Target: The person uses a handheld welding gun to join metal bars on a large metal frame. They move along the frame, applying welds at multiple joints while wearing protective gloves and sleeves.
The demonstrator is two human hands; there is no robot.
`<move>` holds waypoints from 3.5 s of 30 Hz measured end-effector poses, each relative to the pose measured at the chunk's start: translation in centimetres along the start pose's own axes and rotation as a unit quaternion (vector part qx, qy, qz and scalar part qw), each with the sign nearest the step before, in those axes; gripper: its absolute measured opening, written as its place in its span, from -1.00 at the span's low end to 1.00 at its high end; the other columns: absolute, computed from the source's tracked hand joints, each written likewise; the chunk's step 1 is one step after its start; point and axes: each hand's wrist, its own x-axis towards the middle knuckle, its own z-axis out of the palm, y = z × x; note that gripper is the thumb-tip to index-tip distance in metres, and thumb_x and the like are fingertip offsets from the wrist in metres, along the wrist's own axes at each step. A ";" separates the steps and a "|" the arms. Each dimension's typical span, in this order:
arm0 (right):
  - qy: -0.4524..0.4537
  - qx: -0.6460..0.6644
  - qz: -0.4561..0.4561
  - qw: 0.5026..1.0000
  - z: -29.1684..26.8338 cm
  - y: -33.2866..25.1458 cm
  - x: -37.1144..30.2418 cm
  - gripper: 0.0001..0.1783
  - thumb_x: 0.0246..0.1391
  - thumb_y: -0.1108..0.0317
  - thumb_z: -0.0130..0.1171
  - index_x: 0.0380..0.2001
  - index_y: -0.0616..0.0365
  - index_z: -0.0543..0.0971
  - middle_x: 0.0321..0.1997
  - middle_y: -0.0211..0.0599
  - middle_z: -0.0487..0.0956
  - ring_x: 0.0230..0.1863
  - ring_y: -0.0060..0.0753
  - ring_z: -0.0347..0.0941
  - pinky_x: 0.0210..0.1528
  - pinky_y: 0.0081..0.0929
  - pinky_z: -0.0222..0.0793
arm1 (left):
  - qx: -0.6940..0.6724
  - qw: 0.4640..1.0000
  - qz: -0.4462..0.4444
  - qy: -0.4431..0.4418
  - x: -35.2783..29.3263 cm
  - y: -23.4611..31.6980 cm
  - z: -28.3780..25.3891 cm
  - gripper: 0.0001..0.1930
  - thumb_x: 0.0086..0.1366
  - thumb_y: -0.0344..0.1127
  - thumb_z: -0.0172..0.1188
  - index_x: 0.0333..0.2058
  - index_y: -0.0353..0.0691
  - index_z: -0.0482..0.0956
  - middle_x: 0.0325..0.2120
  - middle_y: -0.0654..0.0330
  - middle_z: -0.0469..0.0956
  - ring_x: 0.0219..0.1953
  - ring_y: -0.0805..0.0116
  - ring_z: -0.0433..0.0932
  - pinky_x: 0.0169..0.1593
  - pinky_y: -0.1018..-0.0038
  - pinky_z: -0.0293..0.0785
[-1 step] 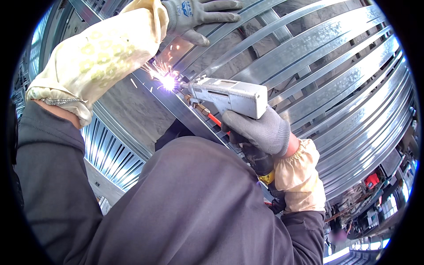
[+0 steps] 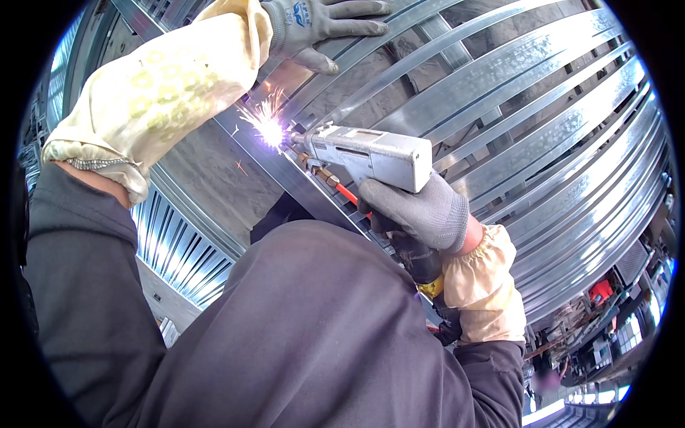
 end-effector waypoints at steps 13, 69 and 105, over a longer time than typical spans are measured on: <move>0.036 0.061 -0.094 0.993 0.4 0.7 -2.6 -0.46 0.29 0.32 0.23 0.29 0.22 0.43 -0.19 -0.33 0.66 -0.39 -0.65 0.51 -0.38 -0.61 0.47 | 0.004 0.997 0.037 0.062 0.6 -0.7 1.0 0.01 0.13 0.48 0.14 0.38 -0.17 0.32 0.37 -0.18 0.26 0.37 -0.23 0.23 0.43 -0.13 0.03; -0.031 0.012 -0.104 0.994 -2.9 6.1 -0.7 -0.57 0.29 0.10 0.26 -0.03 0.28 0.59 -0.36 -0.36 0.65 -0.50 -0.62 0.59 -0.54 -0.68 0.42 | 0.042 0.917 -0.364 -0.155 5.5 10.6 0.6 0.41 -0.07 0.47 0.35 0.50 -0.35 -0.15 0.52 -0.27 -0.24 0.56 -0.29 -0.36 0.53 -0.11 -0.41; -0.024 -0.009 -0.091 0.995 -2.8 6.4 -2.0 -0.58 0.29 0.11 0.26 0.02 0.23 0.60 -0.36 -0.42 0.64 -0.47 -0.67 0.54 -0.48 -0.66 0.41 | 0.047 0.940 -0.318 -0.118 4.5 10.7 -0.3 0.37 -0.03 0.46 0.34 0.50 -0.32 -0.13 0.52 -0.26 -0.22 0.56 -0.28 -0.33 0.54 -0.09 -0.38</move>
